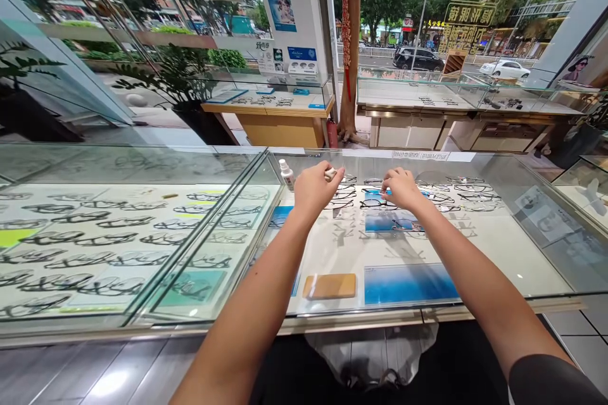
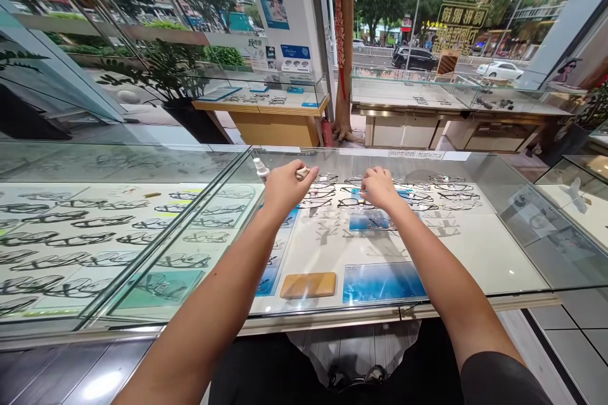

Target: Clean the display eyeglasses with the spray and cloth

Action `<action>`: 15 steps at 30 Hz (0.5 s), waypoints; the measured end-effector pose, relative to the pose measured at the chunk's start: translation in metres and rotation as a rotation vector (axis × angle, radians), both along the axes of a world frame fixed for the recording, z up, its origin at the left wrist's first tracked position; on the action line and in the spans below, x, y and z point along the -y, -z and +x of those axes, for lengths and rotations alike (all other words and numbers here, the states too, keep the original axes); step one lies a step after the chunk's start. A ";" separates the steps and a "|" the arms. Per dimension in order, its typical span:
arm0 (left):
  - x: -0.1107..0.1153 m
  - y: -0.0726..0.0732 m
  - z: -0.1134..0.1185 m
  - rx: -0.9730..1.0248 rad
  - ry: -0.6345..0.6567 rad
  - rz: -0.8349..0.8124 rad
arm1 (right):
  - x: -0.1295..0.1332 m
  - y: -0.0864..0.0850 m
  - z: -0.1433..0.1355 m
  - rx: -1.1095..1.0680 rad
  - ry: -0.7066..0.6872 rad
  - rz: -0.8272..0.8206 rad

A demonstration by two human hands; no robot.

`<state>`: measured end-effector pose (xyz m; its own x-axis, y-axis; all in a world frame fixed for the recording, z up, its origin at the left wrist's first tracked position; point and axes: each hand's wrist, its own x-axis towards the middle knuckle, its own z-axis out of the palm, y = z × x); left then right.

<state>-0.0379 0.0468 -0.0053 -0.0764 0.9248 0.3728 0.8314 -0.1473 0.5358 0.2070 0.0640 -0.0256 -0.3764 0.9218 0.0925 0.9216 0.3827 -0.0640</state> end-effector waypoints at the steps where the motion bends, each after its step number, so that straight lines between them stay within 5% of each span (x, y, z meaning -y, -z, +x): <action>1: 0.000 0.000 0.000 -0.002 0.000 0.000 | 0.000 0.000 0.000 0.000 0.000 -0.003; 15: 0.000 0.000 0.002 0.000 0.009 0.005 | -0.006 0.007 0.001 0.012 0.002 -0.016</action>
